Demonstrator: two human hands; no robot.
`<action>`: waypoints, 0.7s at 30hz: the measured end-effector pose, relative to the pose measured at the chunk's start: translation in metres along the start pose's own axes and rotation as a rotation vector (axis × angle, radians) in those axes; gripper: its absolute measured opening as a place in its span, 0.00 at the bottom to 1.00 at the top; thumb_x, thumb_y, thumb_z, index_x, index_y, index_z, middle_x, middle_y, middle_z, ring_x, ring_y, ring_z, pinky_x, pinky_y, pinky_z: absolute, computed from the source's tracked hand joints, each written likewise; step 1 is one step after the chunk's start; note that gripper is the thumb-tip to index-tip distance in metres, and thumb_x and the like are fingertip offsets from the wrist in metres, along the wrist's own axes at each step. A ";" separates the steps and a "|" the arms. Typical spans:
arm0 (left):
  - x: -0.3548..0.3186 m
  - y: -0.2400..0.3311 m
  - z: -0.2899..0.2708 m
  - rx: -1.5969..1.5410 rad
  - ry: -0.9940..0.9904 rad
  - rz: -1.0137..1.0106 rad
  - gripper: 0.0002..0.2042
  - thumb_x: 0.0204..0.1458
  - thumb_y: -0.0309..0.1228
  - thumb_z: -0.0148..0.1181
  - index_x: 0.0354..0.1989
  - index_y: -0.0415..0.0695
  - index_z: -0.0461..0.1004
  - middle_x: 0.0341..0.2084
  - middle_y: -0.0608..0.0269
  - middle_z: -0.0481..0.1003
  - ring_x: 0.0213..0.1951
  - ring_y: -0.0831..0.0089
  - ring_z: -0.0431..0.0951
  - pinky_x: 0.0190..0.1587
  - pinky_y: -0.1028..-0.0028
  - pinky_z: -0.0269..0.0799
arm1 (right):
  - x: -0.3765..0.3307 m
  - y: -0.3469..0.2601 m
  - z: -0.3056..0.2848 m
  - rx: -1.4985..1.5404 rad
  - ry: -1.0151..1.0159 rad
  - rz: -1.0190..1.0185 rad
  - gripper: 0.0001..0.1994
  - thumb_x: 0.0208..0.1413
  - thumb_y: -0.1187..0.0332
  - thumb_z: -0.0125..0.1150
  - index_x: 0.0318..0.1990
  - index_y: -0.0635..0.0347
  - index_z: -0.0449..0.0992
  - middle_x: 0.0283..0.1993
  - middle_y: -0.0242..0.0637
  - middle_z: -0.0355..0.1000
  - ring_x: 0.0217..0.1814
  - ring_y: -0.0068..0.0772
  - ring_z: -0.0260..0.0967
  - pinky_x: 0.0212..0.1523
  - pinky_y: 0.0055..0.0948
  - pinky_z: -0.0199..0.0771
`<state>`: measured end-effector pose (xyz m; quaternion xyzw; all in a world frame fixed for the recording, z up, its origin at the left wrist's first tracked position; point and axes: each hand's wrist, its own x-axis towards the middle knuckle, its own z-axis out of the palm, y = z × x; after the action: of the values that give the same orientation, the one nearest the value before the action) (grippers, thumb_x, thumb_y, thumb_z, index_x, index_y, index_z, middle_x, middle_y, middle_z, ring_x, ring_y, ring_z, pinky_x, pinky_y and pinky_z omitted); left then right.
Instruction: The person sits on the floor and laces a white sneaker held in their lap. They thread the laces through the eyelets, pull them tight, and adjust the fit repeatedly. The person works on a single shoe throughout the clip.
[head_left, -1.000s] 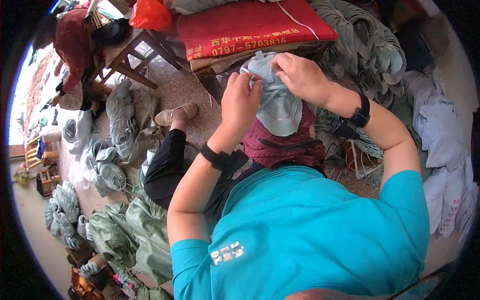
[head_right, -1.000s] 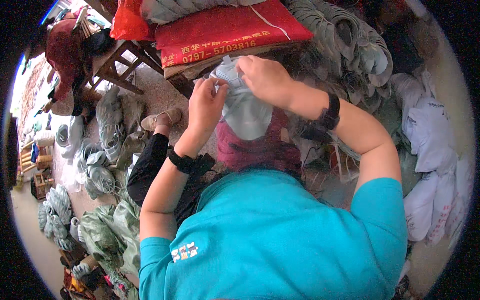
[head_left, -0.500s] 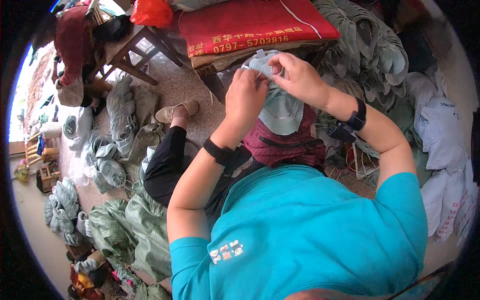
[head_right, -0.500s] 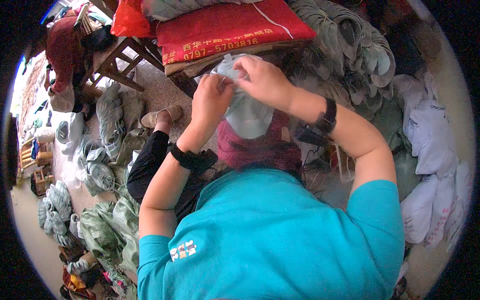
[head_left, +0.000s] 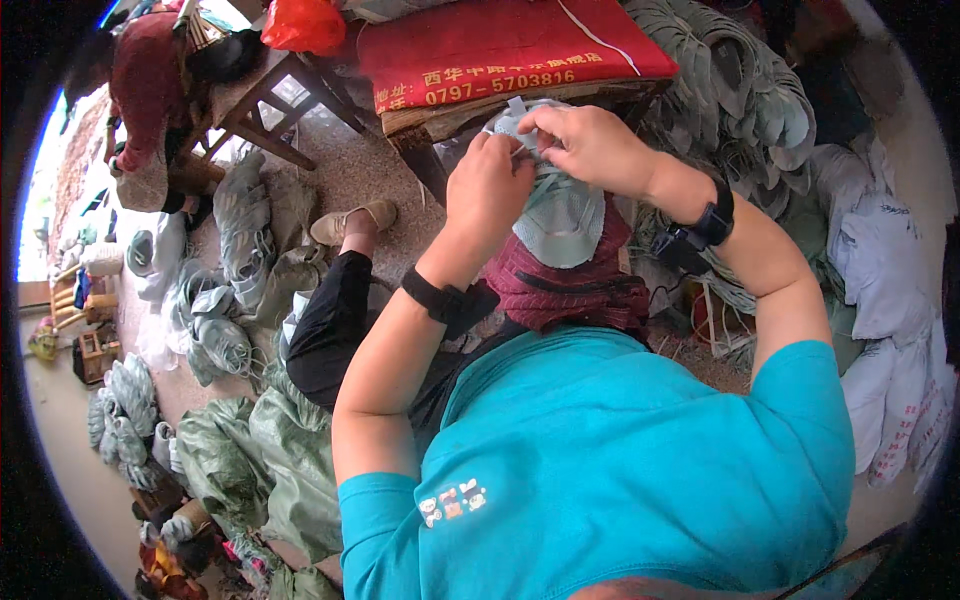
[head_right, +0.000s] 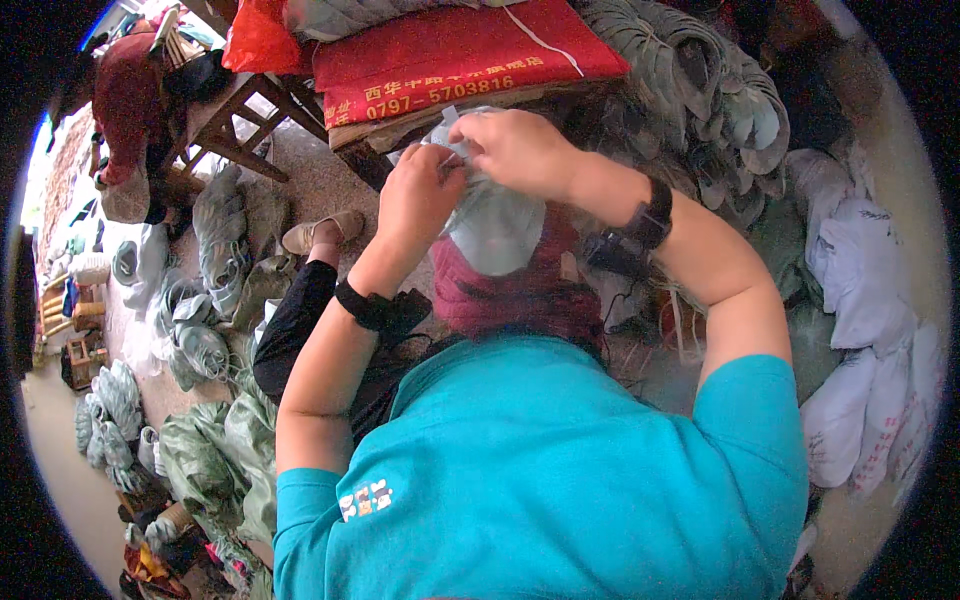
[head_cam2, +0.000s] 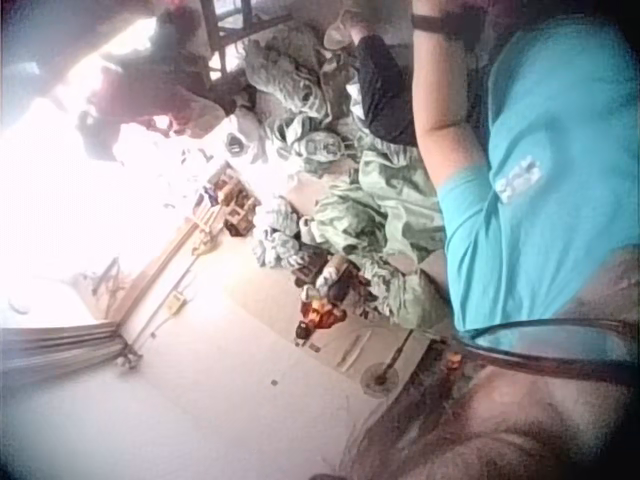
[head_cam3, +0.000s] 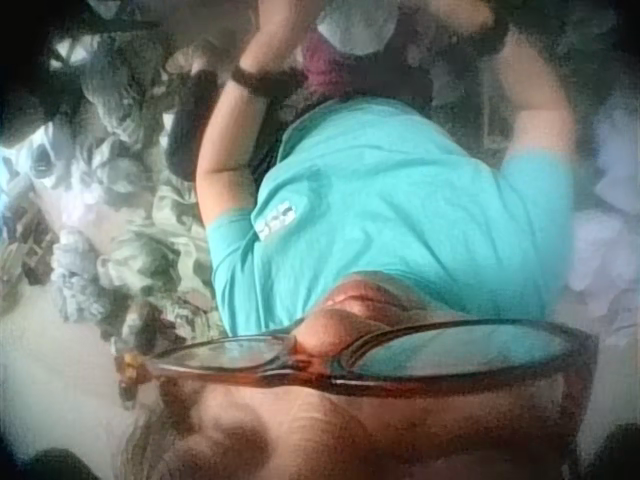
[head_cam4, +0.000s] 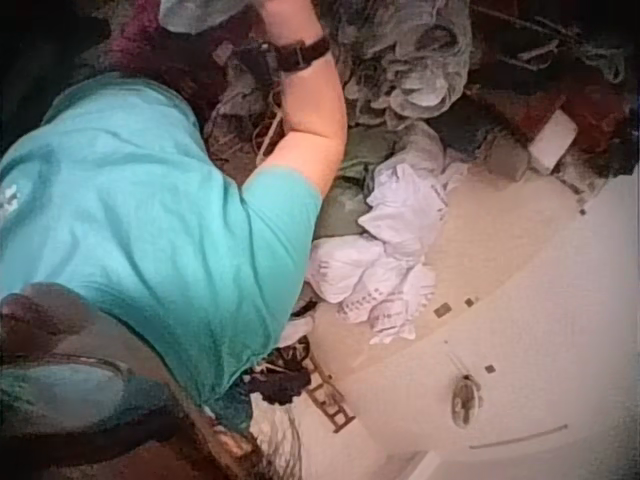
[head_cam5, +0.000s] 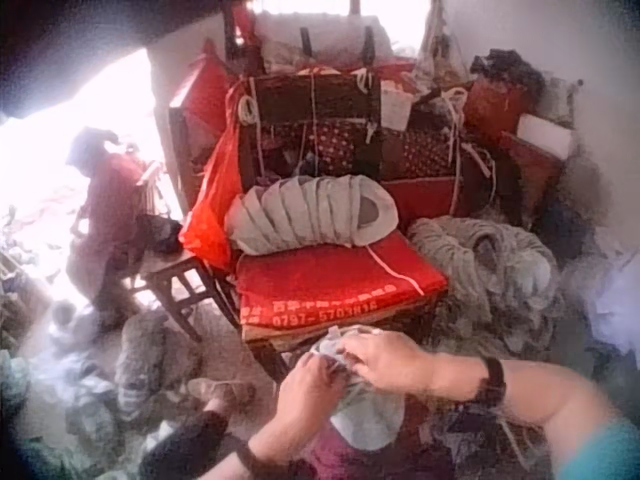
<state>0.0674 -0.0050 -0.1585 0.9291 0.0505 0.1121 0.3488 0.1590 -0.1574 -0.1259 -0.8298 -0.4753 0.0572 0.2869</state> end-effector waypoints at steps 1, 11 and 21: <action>0.001 -0.001 -0.001 0.001 -0.016 0.004 0.12 0.49 0.34 0.59 0.39 0.40 0.76 0.38 0.48 0.74 0.42 0.50 0.76 0.43 0.59 0.72 | 0.002 -0.005 -0.007 0.020 -0.070 0.070 0.15 0.49 0.75 0.58 0.46 0.58 0.72 0.37 0.41 0.73 0.40 0.44 0.73 0.40 0.37 0.72; 0.000 -0.003 0.002 -0.017 0.018 0.051 0.12 0.49 0.35 0.59 0.37 0.40 0.76 0.36 0.49 0.74 0.41 0.49 0.75 0.43 0.58 0.72 | -0.005 0.003 0.002 -0.074 0.038 -0.014 0.16 0.48 0.74 0.58 0.47 0.57 0.73 0.40 0.41 0.72 0.43 0.45 0.72 0.43 0.38 0.72; -0.025 -0.039 0.007 -0.986 0.105 -0.195 0.08 0.56 0.28 0.55 0.41 0.38 0.72 0.25 0.67 0.68 0.27 0.80 0.67 0.32 0.79 0.66 | -0.002 -0.026 0.016 -0.081 0.041 -0.371 0.06 0.48 0.72 0.59 0.35 0.57 0.73 0.33 0.39 0.67 0.35 0.46 0.70 0.35 0.40 0.72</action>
<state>0.0439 0.0152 -0.1933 0.6378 0.0954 0.1363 0.7520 0.1323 -0.1423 -0.1260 -0.7396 -0.6162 -0.0328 0.2686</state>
